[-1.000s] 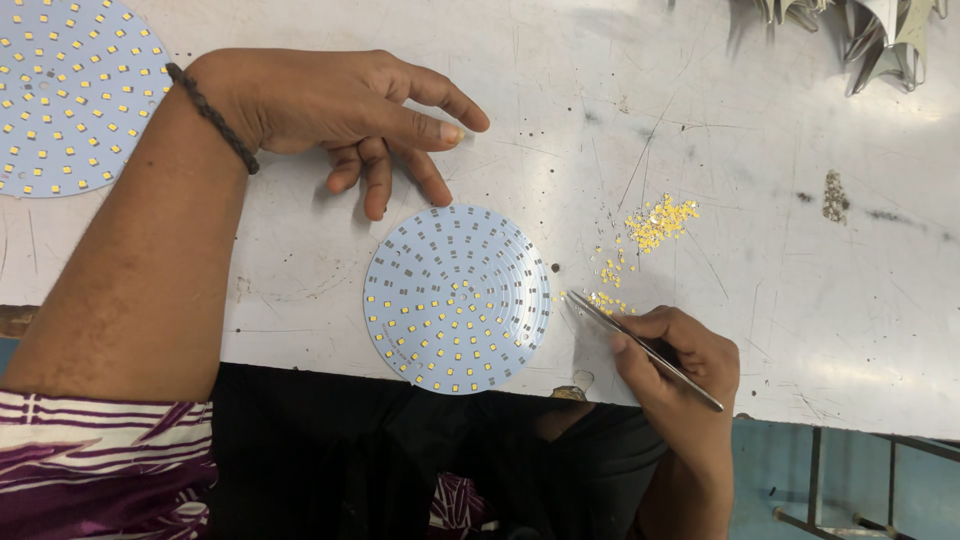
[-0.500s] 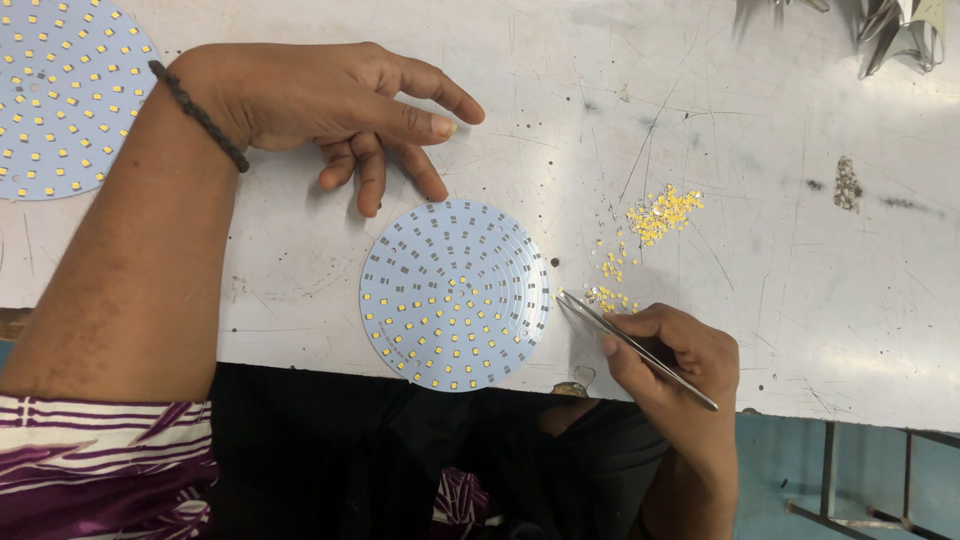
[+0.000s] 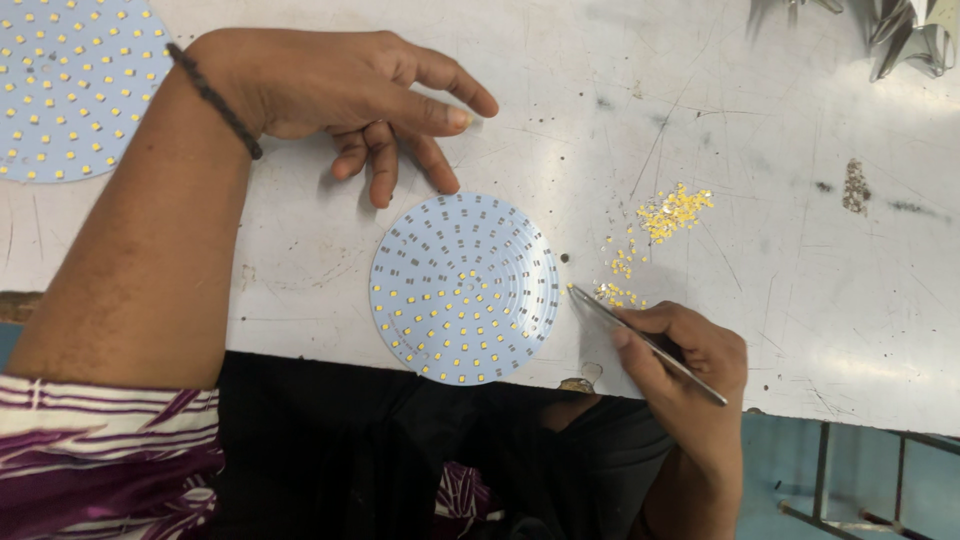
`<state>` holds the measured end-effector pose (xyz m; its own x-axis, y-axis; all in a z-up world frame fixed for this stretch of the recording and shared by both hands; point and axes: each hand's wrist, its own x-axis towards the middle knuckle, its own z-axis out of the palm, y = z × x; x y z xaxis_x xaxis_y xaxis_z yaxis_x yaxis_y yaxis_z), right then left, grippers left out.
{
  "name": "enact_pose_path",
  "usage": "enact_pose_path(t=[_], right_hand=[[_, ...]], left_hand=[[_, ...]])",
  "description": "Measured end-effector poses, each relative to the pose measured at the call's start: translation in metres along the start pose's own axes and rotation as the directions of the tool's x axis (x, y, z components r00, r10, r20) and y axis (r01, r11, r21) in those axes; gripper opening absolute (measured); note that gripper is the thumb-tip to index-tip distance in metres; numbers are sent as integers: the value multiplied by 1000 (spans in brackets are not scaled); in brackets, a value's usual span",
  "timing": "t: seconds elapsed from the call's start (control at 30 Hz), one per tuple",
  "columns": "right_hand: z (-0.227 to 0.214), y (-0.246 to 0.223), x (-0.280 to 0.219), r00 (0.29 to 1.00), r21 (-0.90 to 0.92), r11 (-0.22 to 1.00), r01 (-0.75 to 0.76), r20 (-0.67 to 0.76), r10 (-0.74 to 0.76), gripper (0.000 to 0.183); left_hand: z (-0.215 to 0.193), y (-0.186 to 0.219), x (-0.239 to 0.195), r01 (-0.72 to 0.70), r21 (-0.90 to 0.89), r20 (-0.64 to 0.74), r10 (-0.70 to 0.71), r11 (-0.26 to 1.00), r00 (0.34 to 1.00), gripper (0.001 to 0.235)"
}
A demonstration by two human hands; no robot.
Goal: The person uses tweezers to pick up small yellow LED chips from a pile on the table and places them into empty slots on a circular LED board. The person continues this process, filling the board with LEDs.
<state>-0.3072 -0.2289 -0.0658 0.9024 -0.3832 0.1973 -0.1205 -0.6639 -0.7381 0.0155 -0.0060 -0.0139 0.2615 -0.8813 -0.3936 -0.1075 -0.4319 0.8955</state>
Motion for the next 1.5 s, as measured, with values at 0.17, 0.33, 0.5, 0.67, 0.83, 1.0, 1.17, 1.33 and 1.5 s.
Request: enact_pose_path(t=[0.17,0.33,0.5,0.67,0.83,1.0,1.17,1.33,1.5], right_hand=[[4,-11,-21,1000,172,985,1,-26,3,8],[15,-16,-28,996,104,993,59,63,-66,11],[7,-13,-24,994,83,996,39,94,-46,11],[5,-10,-30,994,75,994,78,70,-83,12],[2,-6,-28,996,103,994,17,82,-26,12],[-2,-7,-20,992,64,997,32,117,-40,14],[-2,-5,-18,988,63,998,22,153,-32,12],[-3,0,-16,998,144,990,-3,70,-7,12],[1,1,-12,993,131,985,-110,-30,115,16]], left_hand=[[1,-1,-5,-56,7,-14,56,998,998,70],[8,5,-13,-1,85,-136,13,996,991,68],[10,8,-14,-10,47,-129,16,999,992,70],[7,1,-10,-74,17,-94,76,997,993,74],[8,2,-10,-100,-3,-72,99,995,992,76],[9,2,-14,-35,62,-145,43,997,988,75],[8,-1,-9,-58,54,-130,64,997,989,74],[4,-1,-6,-53,45,-77,56,998,995,73],[5,3,-5,-12,33,-76,14,999,997,73]])
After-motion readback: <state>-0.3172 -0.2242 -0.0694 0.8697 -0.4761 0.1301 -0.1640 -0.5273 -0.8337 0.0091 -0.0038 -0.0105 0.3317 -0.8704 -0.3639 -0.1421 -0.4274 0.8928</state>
